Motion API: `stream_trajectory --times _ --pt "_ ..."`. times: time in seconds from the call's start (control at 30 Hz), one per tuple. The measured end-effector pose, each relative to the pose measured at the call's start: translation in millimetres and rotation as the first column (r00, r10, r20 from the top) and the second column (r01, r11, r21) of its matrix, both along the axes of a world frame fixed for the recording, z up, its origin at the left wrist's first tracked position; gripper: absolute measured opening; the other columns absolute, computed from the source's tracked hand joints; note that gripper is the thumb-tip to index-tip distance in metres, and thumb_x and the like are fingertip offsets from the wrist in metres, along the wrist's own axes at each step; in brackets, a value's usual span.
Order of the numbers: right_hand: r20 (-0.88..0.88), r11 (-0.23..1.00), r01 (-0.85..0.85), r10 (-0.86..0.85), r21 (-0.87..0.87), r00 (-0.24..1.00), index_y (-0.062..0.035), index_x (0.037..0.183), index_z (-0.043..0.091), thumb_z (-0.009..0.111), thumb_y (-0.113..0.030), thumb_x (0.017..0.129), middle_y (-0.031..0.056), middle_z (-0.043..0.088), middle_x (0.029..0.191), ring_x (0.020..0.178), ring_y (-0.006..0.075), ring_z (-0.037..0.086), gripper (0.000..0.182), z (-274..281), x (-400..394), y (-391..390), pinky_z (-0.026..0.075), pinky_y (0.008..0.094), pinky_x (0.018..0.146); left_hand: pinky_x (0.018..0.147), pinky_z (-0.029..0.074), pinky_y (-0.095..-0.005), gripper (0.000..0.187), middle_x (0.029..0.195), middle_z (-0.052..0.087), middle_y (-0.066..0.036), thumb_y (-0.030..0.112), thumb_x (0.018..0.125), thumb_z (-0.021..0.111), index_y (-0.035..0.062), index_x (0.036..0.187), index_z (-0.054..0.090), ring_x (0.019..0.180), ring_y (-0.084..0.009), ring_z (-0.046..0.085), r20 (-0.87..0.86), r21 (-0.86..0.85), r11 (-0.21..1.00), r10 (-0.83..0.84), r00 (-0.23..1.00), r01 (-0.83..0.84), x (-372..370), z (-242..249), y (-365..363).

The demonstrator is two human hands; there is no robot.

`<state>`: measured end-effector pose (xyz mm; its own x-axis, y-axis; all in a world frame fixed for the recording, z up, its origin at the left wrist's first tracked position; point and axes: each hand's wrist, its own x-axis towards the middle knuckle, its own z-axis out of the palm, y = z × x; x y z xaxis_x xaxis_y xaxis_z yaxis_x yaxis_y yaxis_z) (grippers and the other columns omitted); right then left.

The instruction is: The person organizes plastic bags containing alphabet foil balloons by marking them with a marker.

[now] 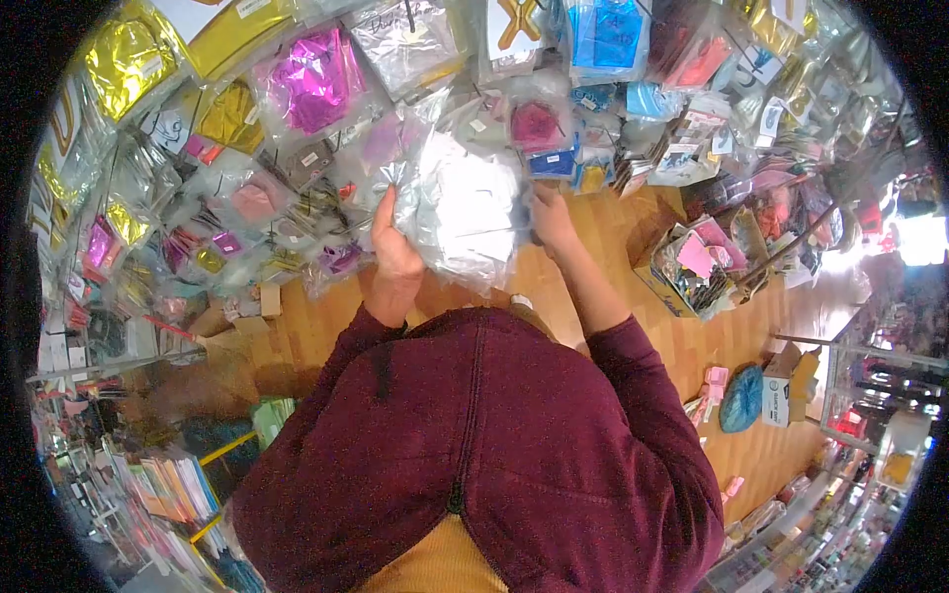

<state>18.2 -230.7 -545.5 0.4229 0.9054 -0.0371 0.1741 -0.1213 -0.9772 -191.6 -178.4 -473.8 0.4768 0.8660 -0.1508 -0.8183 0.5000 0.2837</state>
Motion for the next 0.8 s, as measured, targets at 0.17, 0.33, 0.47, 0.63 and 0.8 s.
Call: stream_trajectory --times 0.17,0.33,0.47,0.63,0.8 --pt "-0.511 0.967 0.181 -0.248 -0.178 0.823 -0.0011 0.081 0.06 0.053 -0.026 0.08 0.0048 0.058 0.074 0.06 0.0117 0.054 0.026 15.7 22.3 -28.3 0.042 0.0236 0.053 0.085 0.039 -0.0359 0.039 0.107 0.053 -0.01 0.029 0.086 0.039 0.0017 0.113 0.045 0.096 -0.0234 0.051 -0.124 0.027 0.999 0.036 0.992 -0.033 -14.2 2.8 7.0" --pt "-0.466 0.994 0.067 -0.102 -0.092 0.879 -0.0017 0.079 0.06 0.054 -0.024 0.081 -0.0009 0.056 0.066 0.054 0.0071 0.05 0.024 60.8 3.7 -33.6 0.039 0.0207 0.049 0.084 0.041 -0.0356 0.04 0.107 0.053 -0.012 0.027 0.086 0.039 -0.0009 0.114 0.044 0.096 -0.0249 0.052 -0.147 0.008 0.997 0.071 0.987 -0.071 -8.6 5.8 8.3" --pt "-0.17 0.99 -0.115 0.127 0.079 0.977 -0.0016 0.072 0.06 0.058 -0.013 0.078 -0.0039 0.054 0.062 0.049 0.0038 0.045 0.013 62.6 0.7 -36.6 0.034 0.0193 0.047 0.087 0.039 -0.0368 0.041 0.109 0.052 -0.012 0.029 0.086 0.037 -0.0001 0.114 0.043 0.099 -0.0249 0.051 -0.029 0.004 0.998 -0.064 0.998 0.065 -7.5 -0.1 8.9" --pt "-0.283 0.994 -0.082 0.059 -0.069 0.957 -0.001 0.064 0.058 0.059 -0.009 0.075 -0.0027 0.052 0.057 0.049 0.0041 0.045 0.014 71.4 5.1 -52.7 0.033 0.02 0.045 0.087 0.038 -0.0369 0.04 0.109 0.052 -0.011 0.03 0.087 0.038 0.0009 0.114 0.044 0.098 -0.0237 0.051 -0.18 0.014 1.0 -0.01 0.984 0.013 -12.0 -6.7 6.8" --pt "-0.247 0.997 -0.072 0.062 -0.032 0.967 0.0008 0.077 0.059 0.056 -0.009 0.076 0.002 0.057 0.065 0.054 0.0066 0.051 0.01 55.6 17.8 -53.7 0.039 0.0203 0.049 0.087 0.039 -0.0371 0.04 0.11 0.052 -0.011 0.03 0.087 0.04 0.0002 0.114 0.044 0.099 -0.0233 0.051 -0.205 0.056 0.998 -0.006 0.979 0.018 -17.3 -8.7 2.5"
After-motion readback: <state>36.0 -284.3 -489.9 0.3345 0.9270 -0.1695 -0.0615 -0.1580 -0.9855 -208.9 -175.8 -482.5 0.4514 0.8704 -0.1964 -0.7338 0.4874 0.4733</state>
